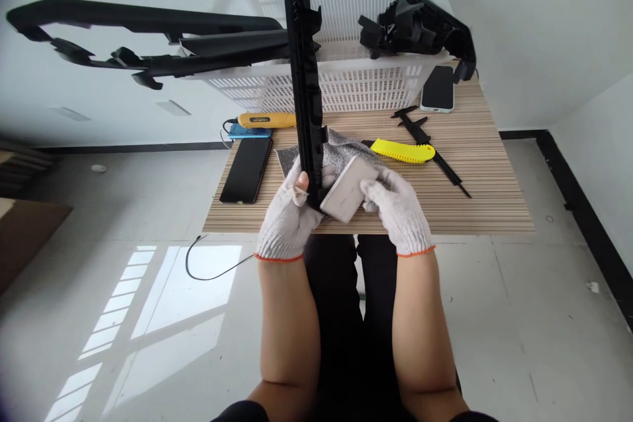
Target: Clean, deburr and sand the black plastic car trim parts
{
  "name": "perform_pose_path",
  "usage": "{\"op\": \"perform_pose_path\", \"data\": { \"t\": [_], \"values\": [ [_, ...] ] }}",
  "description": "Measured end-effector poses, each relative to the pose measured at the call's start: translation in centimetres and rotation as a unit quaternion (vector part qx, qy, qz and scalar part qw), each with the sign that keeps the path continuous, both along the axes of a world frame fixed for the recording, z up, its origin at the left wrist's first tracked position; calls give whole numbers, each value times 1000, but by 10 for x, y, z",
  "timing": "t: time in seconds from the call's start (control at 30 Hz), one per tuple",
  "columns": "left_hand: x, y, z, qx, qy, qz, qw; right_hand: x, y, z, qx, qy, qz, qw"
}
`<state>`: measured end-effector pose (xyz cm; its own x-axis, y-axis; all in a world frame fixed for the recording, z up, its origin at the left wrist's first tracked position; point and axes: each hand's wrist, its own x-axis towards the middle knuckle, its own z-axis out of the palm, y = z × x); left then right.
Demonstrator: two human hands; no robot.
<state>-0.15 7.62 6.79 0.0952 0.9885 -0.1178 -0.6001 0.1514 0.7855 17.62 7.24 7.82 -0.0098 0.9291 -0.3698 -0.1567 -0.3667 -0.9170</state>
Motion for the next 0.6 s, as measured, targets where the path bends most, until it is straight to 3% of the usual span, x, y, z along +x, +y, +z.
{"op": "perform_pose_path", "data": {
  "t": [0.07,0.17,0.3,0.47,0.6],
  "values": [
    [1,0,0,8,-7,2,1000,-1,-1,0,2,-8,5,1000],
    [1,0,-2,17,11,17,1000,-4,-1,0,-24,5,94,995],
    [-1,1,-2,22,2,-1,1000,-5,0,1,6,-4,-9,1000],
    [0,1,-3,6,18,21,1000,3,-6,2,-25,-32,154,987],
    [1,1,-5,-13,-14,28,999,11,-9,3,-21,33,151,988]
  ]
}}
